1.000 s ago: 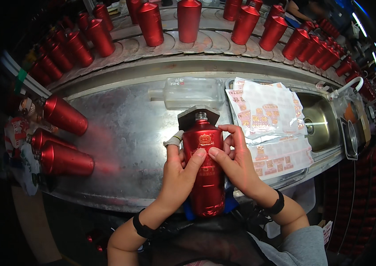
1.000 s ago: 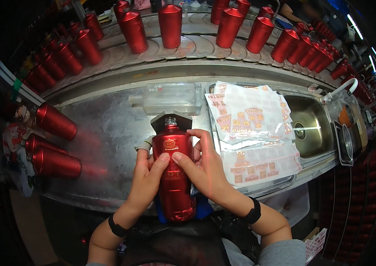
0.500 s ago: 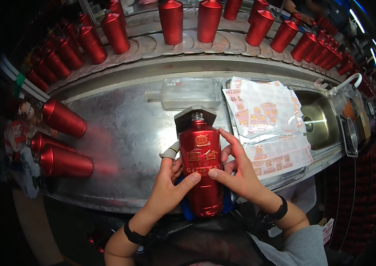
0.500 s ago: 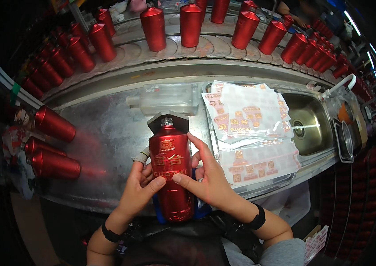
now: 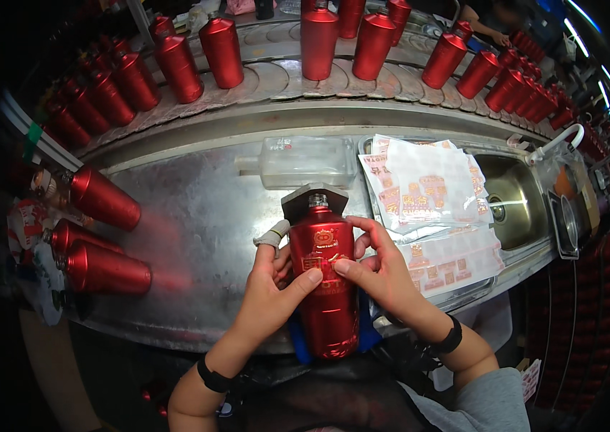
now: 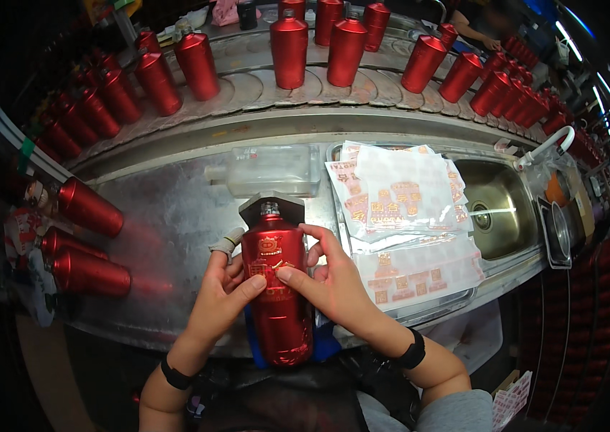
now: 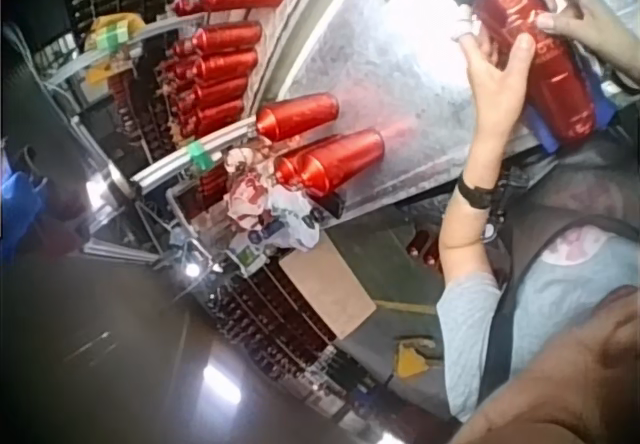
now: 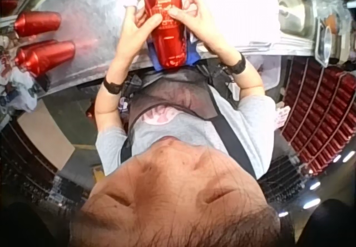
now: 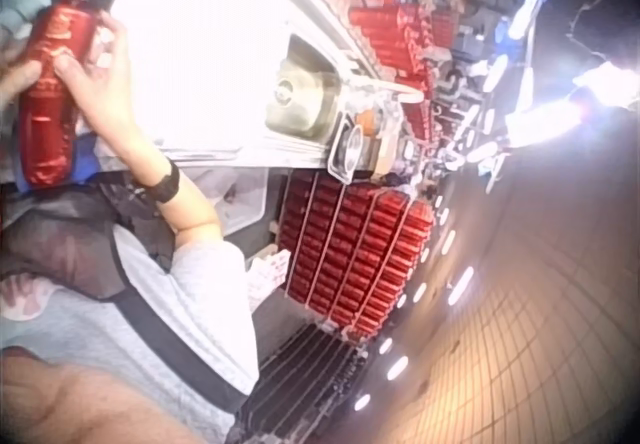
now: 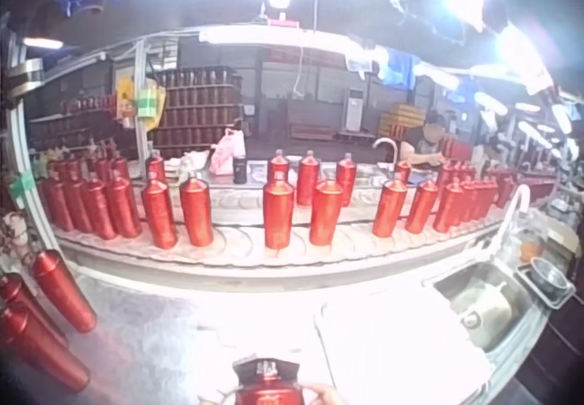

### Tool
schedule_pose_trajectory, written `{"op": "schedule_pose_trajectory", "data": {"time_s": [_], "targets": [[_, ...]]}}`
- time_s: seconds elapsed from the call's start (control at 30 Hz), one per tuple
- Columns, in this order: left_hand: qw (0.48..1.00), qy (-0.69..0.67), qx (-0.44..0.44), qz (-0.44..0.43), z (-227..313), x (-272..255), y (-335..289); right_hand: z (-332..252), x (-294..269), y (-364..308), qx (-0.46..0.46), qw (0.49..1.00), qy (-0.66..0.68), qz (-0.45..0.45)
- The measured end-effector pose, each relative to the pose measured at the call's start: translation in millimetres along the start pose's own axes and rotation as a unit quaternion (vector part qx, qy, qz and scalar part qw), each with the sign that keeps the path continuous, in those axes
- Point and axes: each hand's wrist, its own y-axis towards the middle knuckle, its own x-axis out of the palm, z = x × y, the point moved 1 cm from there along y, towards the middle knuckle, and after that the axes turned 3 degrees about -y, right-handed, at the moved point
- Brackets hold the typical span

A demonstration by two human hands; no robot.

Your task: Applying labels to red metal bottles and wiping them clean at an assembly line station.

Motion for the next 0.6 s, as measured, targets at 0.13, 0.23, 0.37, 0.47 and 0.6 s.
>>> {"op": "schedule_pose_trajectory", "data": {"time_s": [0.13, 0.23, 0.37, 0.47, 0.6], "targets": [[0.999, 0.023, 0.031, 0.027, 17, 6, 9, -8, 2, 9, -0.006, 1.0, 0.0, 0.018], [0.998, 0.02, 0.023, 0.057, 11, 10, 20, -7, 8, 20, -0.054, 0.987, -0.138, 0.064], [0.997, 0.009, 0.027, 0.077, 11, 14, 26, -2, 11, 24, -0.029, 0.992, -0.108, 0.063], [0.996, -0.002, 0.023, 0.084, 9, 15, 26, 1, 10, 24, -0.031, 0.998, 0.0, 0.058], [0.995, 0.01, 0.039, 0.086, 8, 17, 25, -1, 8, 23, -0.055, 0.997, 0.014, 0.048]]}}
